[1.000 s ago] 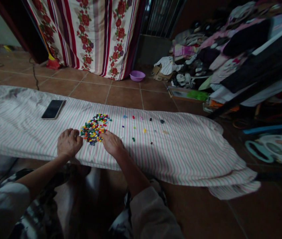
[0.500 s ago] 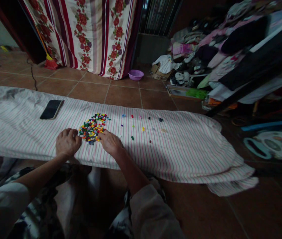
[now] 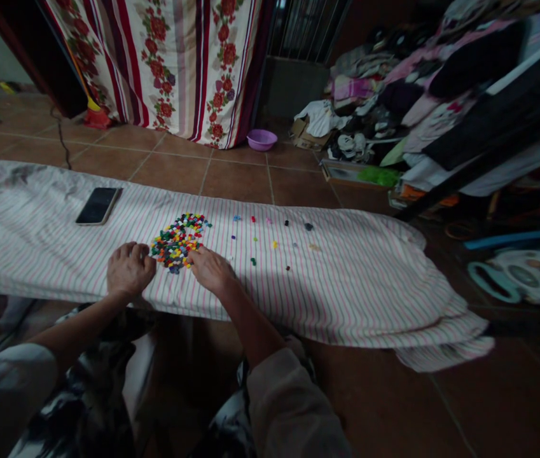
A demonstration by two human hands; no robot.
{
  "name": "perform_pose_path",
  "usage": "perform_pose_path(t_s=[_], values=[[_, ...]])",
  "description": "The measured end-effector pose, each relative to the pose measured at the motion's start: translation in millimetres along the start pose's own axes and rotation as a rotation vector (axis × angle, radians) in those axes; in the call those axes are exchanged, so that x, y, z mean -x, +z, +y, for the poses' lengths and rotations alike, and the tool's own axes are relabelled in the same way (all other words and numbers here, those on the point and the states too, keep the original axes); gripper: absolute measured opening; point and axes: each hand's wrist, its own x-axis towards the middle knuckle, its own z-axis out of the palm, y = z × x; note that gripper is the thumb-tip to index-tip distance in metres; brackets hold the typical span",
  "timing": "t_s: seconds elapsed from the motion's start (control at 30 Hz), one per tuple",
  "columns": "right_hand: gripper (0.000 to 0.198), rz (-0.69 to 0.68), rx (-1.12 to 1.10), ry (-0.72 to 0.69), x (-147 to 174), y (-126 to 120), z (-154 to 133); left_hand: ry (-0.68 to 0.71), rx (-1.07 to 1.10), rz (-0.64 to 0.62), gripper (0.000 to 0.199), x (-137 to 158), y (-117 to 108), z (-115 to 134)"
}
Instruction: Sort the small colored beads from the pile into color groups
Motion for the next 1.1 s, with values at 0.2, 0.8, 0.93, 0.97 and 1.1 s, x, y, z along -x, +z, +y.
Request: perform_pose_path(t_s=[0.2,0.8,0.93,0.97,1.1], values=[[0.029,-0.014,0.002,0.01,1.1,-2.4,-2.1,-0.005,0.021,-0.004,0.028,0.0,-1.8,0.6],[0.032,-0.007,0.0,0.008,15.0,-21.0,-5.0,0.01,0.055,-0.028,0.025,0.4,-6.0,1.2],[0.029,0.052,0.007,0.0,19.9,-20.5,3.9,0.036,0.059,-0.035,0.024,0.8,-6.1,-0.2],[0.028,0.068,0.002,0.002,21.4,-20.6,6.8,0.04,0.059,-0.033,0.024,0.9,-5.9,-0.5],[0.023,0.15,-0.009,0.045,27.9,-23.6,19.7,0.06,0.08,-0.033,0.025,1.4,-4.6,-2.2]])
